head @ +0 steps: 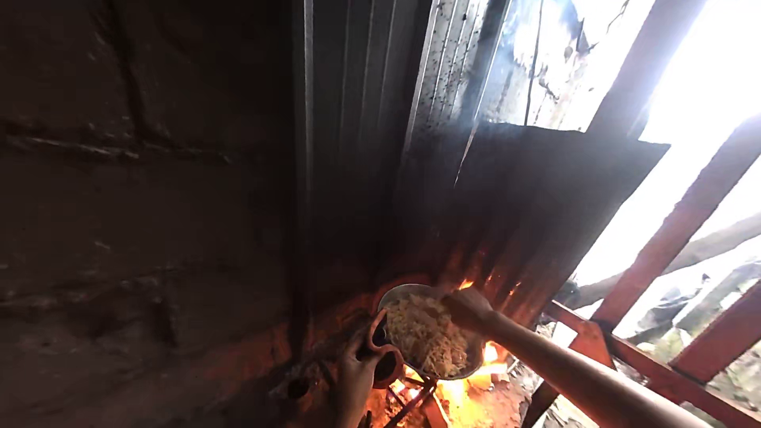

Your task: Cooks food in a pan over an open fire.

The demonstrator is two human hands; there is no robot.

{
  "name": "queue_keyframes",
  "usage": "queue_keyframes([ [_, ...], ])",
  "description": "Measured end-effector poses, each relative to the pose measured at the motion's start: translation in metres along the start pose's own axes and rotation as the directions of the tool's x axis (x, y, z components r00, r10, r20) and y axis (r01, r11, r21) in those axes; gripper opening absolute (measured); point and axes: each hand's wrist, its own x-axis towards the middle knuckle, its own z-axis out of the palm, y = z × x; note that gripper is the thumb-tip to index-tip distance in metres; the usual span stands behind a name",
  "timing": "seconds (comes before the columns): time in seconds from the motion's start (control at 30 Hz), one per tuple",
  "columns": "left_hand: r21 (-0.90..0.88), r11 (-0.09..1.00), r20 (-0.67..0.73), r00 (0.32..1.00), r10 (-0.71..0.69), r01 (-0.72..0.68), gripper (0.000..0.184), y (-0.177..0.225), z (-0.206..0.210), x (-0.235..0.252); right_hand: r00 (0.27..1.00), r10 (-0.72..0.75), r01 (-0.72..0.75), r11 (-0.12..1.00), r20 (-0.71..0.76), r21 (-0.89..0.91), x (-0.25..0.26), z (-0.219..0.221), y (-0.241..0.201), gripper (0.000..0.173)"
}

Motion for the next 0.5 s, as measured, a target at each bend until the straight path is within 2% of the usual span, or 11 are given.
queue_keyframes([
  [0.07, 0.001, 1.0, 0.004, 1.0, 0.005, -0.005, 0.042, -0.001, -0.001, -0.001, 0.994, -0.08, 0.081, 0.997, 0.071, -0.016, 0.001, 0.027, 0.002, 0.033],
  [0.13, -0.002, 1.0, 0.003, 1.0, 0.022, -0.022, 0.04, -0.002, 0.0, 0.001, 0.996, -0.042, 0.046, 0.997, 0.084, -0.054, -0.004, 0.013, 0.002, 0.035],
  [0.3, 0.022, 0.999, 0.005, 0.999, 0.039, -0.039, 0.041, 0.0, -0.001, 0.001, 0.988, 0.095, -0.105, 0.991, -0.117, -0.078, -0.012, -0.03, 0.028, 0.028],
  [0.43, 0.018, 0.999, 0.004, 1.0, 0.027, -0.027, 0.039, 0.002, 0.0, 0.0, 0.953, 0.18, -0.219, 0.964, -0.243, -0.148, 0.0, 0.002, 0.055, 0.033],
  [0.5, 0.036, 0.999, 0.003, 1.0, 0.027, -0.027, 0.04, 0.002, 0.0, 0.0, 0.935, 0.254, -0.281, 0.956, -0.247, -0.08, 0.005, 0.024, 0.058, 0.03],
])
